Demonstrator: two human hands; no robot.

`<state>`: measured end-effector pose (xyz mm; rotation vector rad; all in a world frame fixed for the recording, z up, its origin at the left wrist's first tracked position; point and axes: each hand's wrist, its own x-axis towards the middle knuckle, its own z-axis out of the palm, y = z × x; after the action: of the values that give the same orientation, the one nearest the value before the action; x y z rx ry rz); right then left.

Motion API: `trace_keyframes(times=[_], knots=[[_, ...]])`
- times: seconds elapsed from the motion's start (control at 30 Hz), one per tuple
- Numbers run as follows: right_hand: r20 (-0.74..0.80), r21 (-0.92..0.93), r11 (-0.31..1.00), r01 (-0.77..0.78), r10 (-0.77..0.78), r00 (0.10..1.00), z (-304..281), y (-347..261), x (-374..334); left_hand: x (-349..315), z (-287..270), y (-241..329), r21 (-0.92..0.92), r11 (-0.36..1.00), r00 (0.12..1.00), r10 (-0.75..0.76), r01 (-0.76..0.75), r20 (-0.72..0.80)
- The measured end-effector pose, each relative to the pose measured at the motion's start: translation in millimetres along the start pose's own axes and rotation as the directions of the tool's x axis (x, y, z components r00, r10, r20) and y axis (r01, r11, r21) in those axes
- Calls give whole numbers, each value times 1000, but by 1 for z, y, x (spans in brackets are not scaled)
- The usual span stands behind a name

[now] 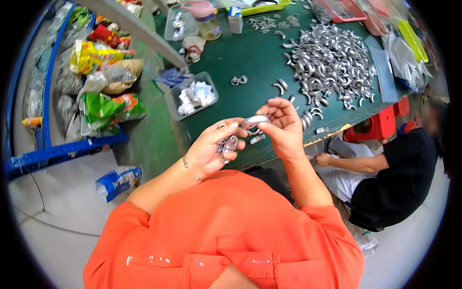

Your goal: The person picks up small, curved metal hooks from a large pile on a green table and inspects them by hand. They rotate the hooks to examine the surface and shape, occasionally placing them back on the table or holding them in a cluster.

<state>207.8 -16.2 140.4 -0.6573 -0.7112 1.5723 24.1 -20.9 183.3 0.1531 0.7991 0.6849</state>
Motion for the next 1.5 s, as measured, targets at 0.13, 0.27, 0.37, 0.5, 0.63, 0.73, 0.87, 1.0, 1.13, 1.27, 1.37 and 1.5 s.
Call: trace_keyframes(times=[0.13, 0.27, 0.37, 0.5, 0.63, 0.73, 0.87, 1.0, 1.13, 1.27, 1.37, 1.5], knots=[[16, 30, 998, -58, 58, 998, 10, 2, 0, -7, -7, 0, -26, 999, 999, 35, -35, -15], [35, 4, 998, -66, 66, 997, 14, 5, -2, -12, -8, -1, -65, 997, 998, 39, -42, -48], [42, 1, 998, -66, 66, 997, 16, 7, -4, -14, -10, -2, -78, 996, 998, 45, -49, -52], [66, -11, 999, -40, 41, 997, 16, 9, -7, -15, -10, -3, -69, 996, 996, 44, -49, -73], [76, -24, 999, -23, 25, 997, 15, 12, -10, -16, -11, -3, -35, 998, 996, 50, -53, -74], [79, -4, 999, -46, 47, 996, 16, 12, -13, -18, -11, -3, -7, 998, 995, 60, -61, -77], [59, -5, 998, -68, 68, 996, 16, 14, -16, -18, -13, -4, -19, 998, 997, 50, -52, -61], [29, -13, 995, -102, 102, 994, 17, 15, -17, -17, -16, -6, -22, 999, 998, 35, -36, -48], [28, -26, 997, -71, 72, 997, 20, 16, -17, -17, -16, -4, -33, 999, 998, 5, -7, -58], [66, -116, 993, -37, 44, 997, 20, 17, -15, -18, -17, -4, -61, 998, 999, 9, -12, -50], [96, -171, 985, -12, 29, 995, 21, 19, -16, -18, -15, -4, 23, 998, 993, 58, -56, -100], [68, -132, 991, -24, 33, 997, 21, 19, -17, -18, -13, -4, 199, 968, 975, 179, -150, -133]])
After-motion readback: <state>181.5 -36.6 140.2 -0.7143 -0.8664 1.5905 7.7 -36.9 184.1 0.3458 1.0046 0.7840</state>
